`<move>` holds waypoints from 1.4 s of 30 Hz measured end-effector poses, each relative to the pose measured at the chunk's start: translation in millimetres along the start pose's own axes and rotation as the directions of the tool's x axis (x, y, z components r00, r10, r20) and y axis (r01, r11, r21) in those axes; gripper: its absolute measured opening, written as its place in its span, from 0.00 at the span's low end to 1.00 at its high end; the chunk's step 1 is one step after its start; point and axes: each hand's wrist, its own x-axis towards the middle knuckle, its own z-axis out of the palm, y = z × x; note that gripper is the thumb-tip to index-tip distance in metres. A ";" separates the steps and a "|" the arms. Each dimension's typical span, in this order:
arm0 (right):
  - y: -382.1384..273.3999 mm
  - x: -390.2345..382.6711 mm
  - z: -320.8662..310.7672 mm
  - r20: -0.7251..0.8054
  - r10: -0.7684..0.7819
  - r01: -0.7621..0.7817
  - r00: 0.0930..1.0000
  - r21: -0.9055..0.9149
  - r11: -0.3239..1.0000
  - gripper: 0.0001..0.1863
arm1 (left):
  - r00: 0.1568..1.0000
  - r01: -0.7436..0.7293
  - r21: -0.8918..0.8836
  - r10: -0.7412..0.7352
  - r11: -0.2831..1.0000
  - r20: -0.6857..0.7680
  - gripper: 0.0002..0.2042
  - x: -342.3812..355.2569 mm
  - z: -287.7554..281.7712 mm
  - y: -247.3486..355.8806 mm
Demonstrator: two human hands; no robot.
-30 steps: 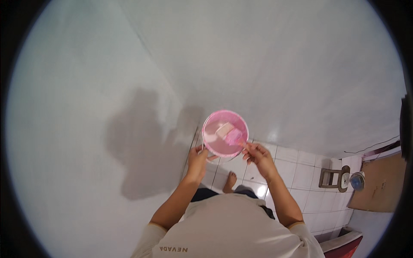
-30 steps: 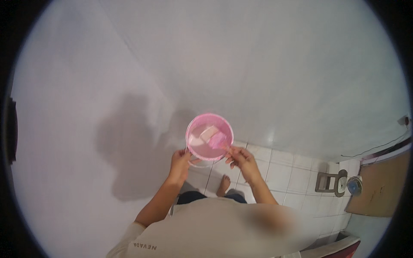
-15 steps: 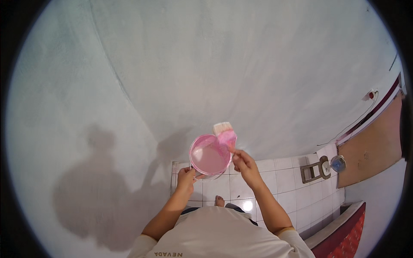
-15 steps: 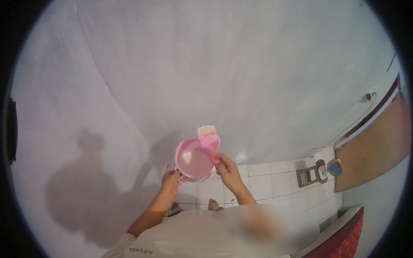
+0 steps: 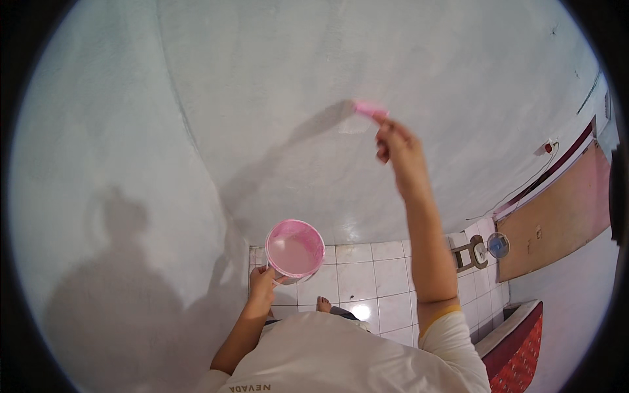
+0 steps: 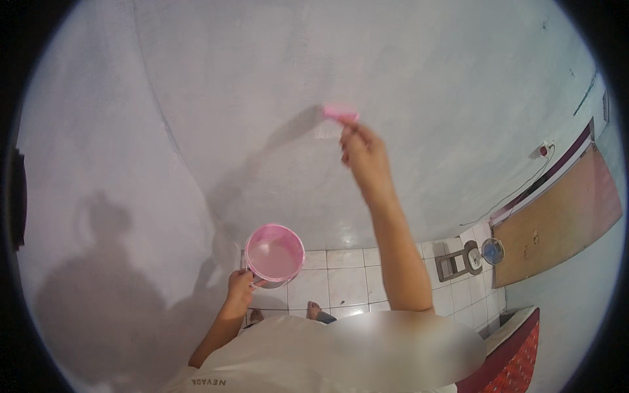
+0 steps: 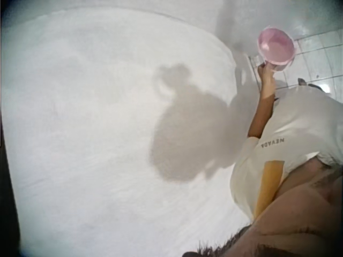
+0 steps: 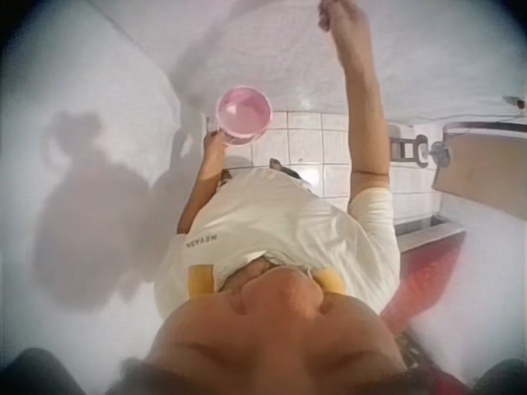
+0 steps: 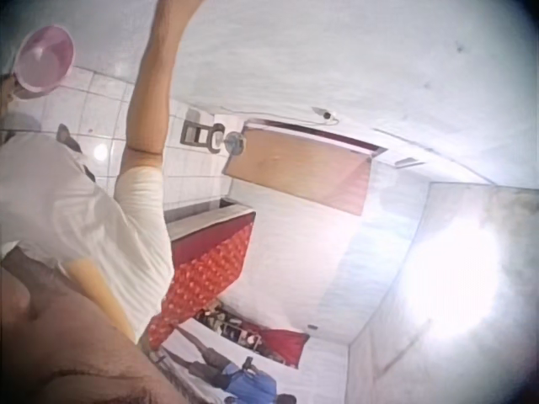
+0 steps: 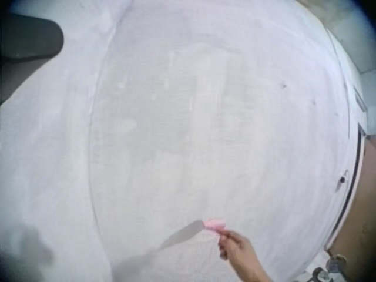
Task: The person paints the lower corner of a wall using a brush, frequently dipping the brush into a pink bucket containing white paint.
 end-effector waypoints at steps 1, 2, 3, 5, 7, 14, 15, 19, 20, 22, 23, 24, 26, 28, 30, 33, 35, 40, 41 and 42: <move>-30.1 7.6 -4.9 -0.014 -0.063 0.062 0.998 -0.025 0.998 0.18 | 1.000 -0.003 -0.033 0.003 0.999 0.015 0.08 -0.1 -0.5 -0.2; -56.7 11.9 -10.5 -0.030 -0.125 0.124 0.992 -0.057 0.991 0.18 | 1.000 -0.003 -0.027 0.004 1.000 0.020 0.08 1.6 -0.3 -2.6; -71.2 16.8 -10.4 -0.026 -0.120 0.119 0.992 -0.044 0.992 0.18 | 1.000 -0.021 -0.039 0.021 0.999 -0.002 0.07 2.5 -7.3 -4.9; -84.6 18.7 -17.5 -0.065 -0.225 0.222 0.972 -0.044 0.974 0.19 | 0.999 -0.036 -0.046 0.036 0.998 0.007 0.07 9.7 -2.2 -9.6; -60.9 19.7 -18.7 -0.073 -0.274 0.271 0.959 -0.042 0.962 0.20 | 0.998 -0.042 -0.031 0.041 0.999 -0.050 0.05 8.6 3.8 -9.7; 125.7 -17.3 -15.7 -0.095 -0.145 0.129 0.985 -0.157 0.979 0.27 | 0.998 -0.047 -0.081 0.051 0.996 0.044 0.10 29.2 -11.4 -29.4; 150.5 -29.4 -13.4 -0.107 -0.073 0.058 0.992 -0.133 0.989 0.27 | 0.999 -0.041 -0.085 0.042 0.996 0.018 0.10 31.5 -10.8 -31.6; 220.6 -66.6 -8.9 -0.142 0.075 -0.080 0.987 -0.030 0.996 0.25 | 0.998 -0.044 -0.098 0.047 0.994 0.029 0.09 34.2 -17.9 -35.5; 226.4 -69.3 -5.9 -0.150 0.171 -0.166 0.974 0.042 0.985 0.24 | 0.998 -0.051 -0.097 0.054 0.994 0.028 0.09 35.5 -23.0 -37.3; 225.8 -65.7 -8.5 -0.145 0.275 -0.263 0.950 0.099 0.960 0.22 | 0.999 -0.039 -0.096 0.039 0.995 -0.003 0.09 43.2 -27.5 -42.2; 221.3 -61.6 -11.1 -0.133 0.385 -0.366 0.913 0.148 0.919 0.21 | 0.999 -0.048 -0.099 0.049 0.994 0.009 0.09 45.4 -26.6 -43.8; 216.2 -54.3 -14.1 -0.137 0.370 -0.351 0.919 0.147 0.925 0.21 | 1.000 -0.028 -0.100 0.027 0.995 -0.007 0.09 47.7 -25.3 -45.7; 198.2 -32.8 -21.6 -0.106 0.397 -0.383 0.912 0.135 0.914 0.20 | 1.000 -0.010 -0.107 0.008 0.994 -0.015 0.09 54.0 -24.0 -50.4; 147.3 -6.7 -20.3 -0.087 0.387 -0.374 0.918 0.133 0.918 0.20 | 1.000 -0.021 -0.093 0.019 0.995 -0.022 0.09 60.3 -32.5 -56.0; 92.4 14.6 -30.0 -0.106 0.232 -0.231 0.967 0.023 0.973 0.21 | 1.000 -0.015 -0.128 0.013 0.992 -0.020 0.09 58.8 -25.6 -56.7; -3.4 33.8 -33.7 -0.089 -0.033 0.040 0.996 0.075 0.996 0.21 | 1.000 -0.006 -0.140 0.006 0.990 -0.004 0.10 58.9 -40.5 -63.0; -55.5 39.6 -27.8 -0.119 -0.173 0.180 0.978 0.048 0.983 0.21 | 0.999 -0.029 -0.178 0.025 0.984 -0.023 0.11 59.4 -36.5 -57.3; -46.7 53.3 -27.2 -0.086 -0.316 0.324 0.945 0.115 0.939 0.23 | 0.998 -0.055 -0.191 0.048 0.980 -0.044 0.11 57.2 -28.5 -54.2; -20.7 53.4 -27.4 -0.108 -0.273 0.285 0.956 0.108 0.952 0.23 | 0.996 -0.070 -0.201 0.057 0.977 -0.068 0.11 58.5 -28.4 -56.3; 8.4 52.3 -29.5 -0.134 -0.232 0.246 0.963 0.098 0.964 0.24 | 0.997 -0.062 -0.201 0.049 0.978 -0.066 0.11 58.5 -26.5 -57.1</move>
